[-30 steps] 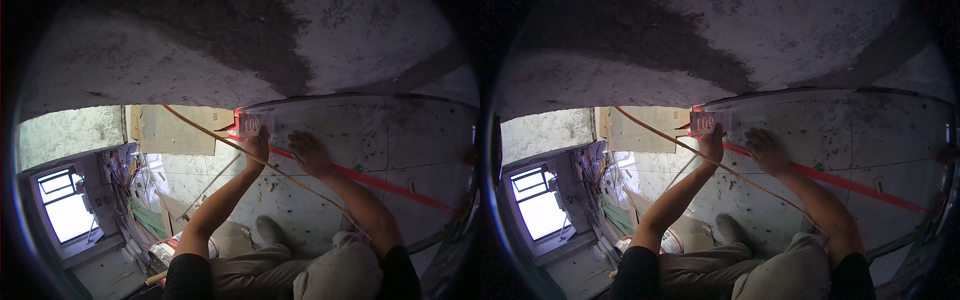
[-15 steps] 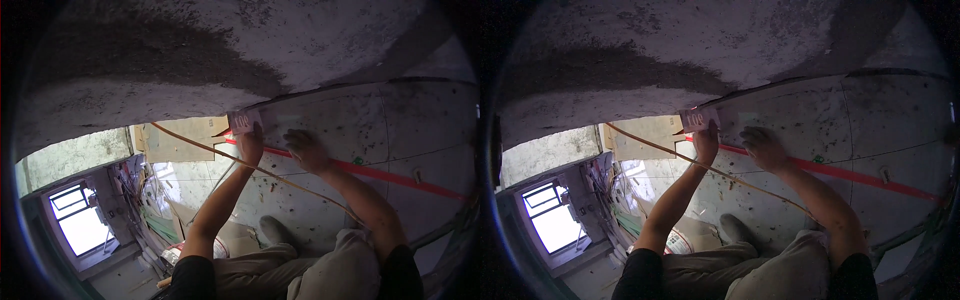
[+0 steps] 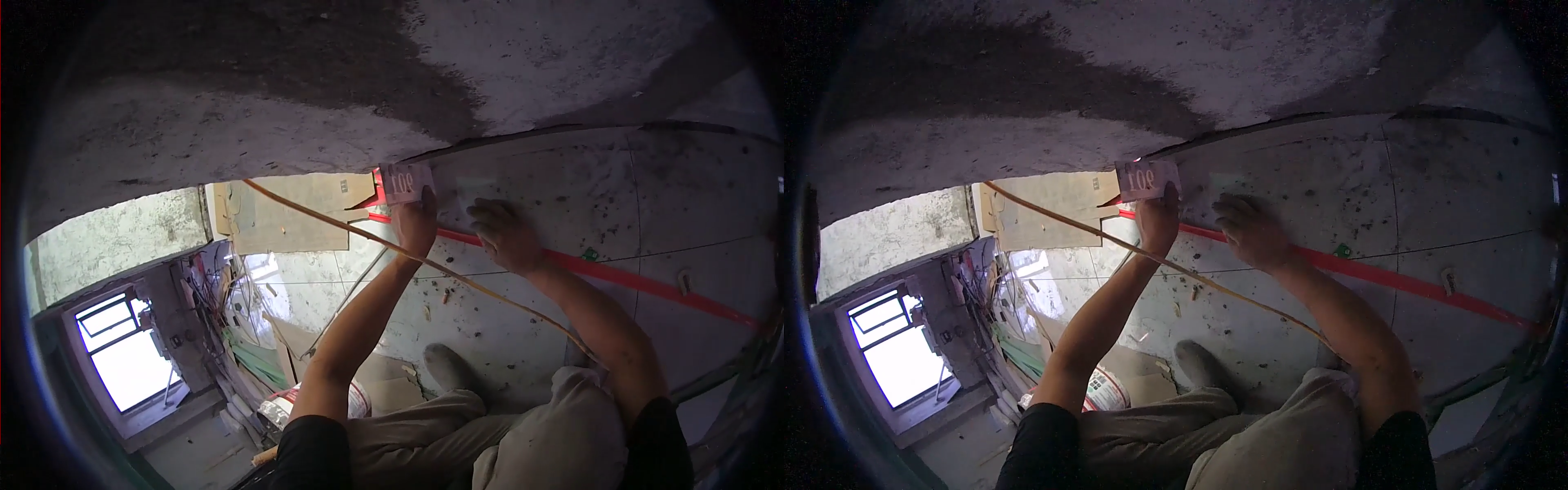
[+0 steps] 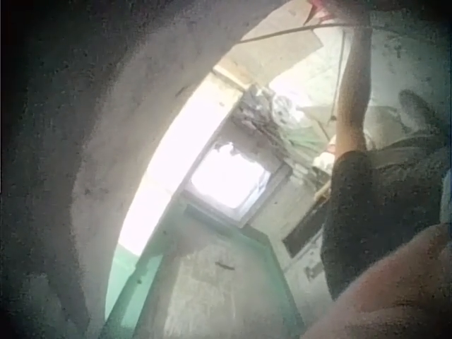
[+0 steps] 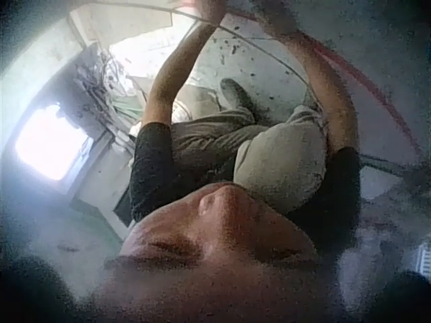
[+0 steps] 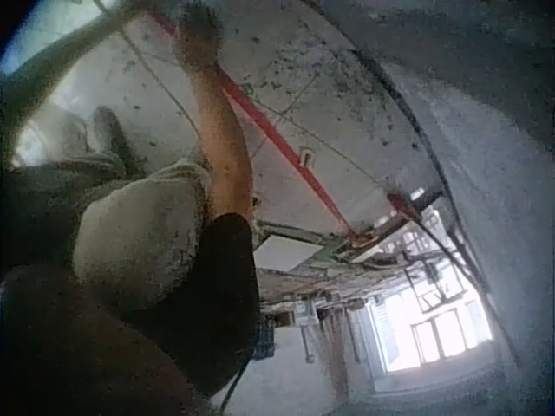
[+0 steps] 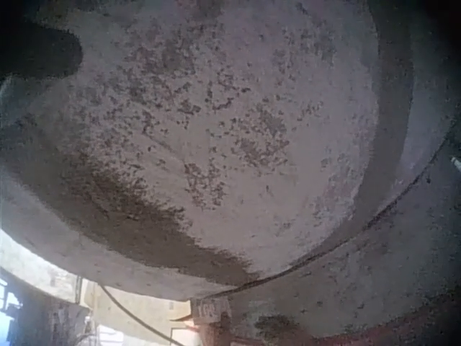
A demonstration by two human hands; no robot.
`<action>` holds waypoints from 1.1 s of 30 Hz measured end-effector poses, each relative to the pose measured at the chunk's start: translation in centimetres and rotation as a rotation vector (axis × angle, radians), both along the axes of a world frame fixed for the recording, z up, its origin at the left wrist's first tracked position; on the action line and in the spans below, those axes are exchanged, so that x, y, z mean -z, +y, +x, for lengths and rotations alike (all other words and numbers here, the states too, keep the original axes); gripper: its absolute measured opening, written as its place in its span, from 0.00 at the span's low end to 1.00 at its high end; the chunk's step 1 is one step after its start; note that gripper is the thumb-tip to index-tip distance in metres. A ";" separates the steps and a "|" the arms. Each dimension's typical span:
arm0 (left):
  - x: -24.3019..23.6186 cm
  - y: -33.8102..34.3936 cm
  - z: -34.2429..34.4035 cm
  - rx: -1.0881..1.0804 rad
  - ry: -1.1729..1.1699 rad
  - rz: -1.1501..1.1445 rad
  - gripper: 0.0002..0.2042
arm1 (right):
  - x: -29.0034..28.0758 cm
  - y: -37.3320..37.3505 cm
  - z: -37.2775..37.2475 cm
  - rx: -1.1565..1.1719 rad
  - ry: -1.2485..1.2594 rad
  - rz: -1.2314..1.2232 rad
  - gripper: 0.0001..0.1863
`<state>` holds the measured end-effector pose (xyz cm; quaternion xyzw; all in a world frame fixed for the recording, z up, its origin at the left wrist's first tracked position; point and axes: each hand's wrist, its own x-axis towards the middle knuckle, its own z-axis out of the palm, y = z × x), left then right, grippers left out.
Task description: Applying mortar to a wall base and measuring then cutting tiles for installation.
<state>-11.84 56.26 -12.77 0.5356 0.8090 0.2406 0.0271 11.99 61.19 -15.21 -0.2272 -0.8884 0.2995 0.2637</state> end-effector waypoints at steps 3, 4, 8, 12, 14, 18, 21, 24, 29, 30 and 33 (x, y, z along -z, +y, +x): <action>-0.1 0.0 0.0 -0.020 -0.097 -0.053 0.14 | 0.1 0.0 0.1 -0.006 -0.038 -0.002 0.09; -0.1 0.0 0.0 -0.056 -0.156 -0.093 0.14 | 0.2 0.0 0.1 -0.009 -0.037 -0.008 0.09; -0.3 0.1 0.2 0.003 -0.116 0.032 0.15 | 0.1 -0.1 0.0 -0.001 -0.025 -0.016 0.09; -0.2 0.4 0.2 0.007 -0.091 0.007 0.15 | 0.0 -0.1 -0.2 0.037 -0.041 -0.068 0.10; -0.1 0.5 0.2 0.060 0.012 0.087 0.14 | 0.0 -0.1 -0.2 0.050 -0.014 -0.072 0.08; -0.2 0.4 0.2 0.006 -0.129 -0.023 0.17 | 0.3 0.0 -0.2 0.038 0.015 -0.060 0.07; -0.4 0.3 0.3 0.011 -0.141 -0.035 0.19 | 0.4 -0.1 -0.3 0.047 0.002 -0.056 0.07; -0.5 0.4 0.4 0.012 -0.126 0.029 0.17 | 0.0 -0.1 -0.4 0.056 0.006 -0.072 0.07; -0.4 0.4 0.2 -0.047 -0.213 -0.039 0.16 | -2.2 2.3 -2.3 0.156 0.007 -0.273 0.09; -0.4 0.3 0.2 0.005 -0.203 -0.048 0.17 | -2.6 3.3 -3.0 0.184 -0.074 -0.440 0.10; -0.4 0.1 0.3 0.013 -0.250 -0.060 0.18 | -3.2 6.2 -5.6 0.271 0.060 -0.332 0.11</action>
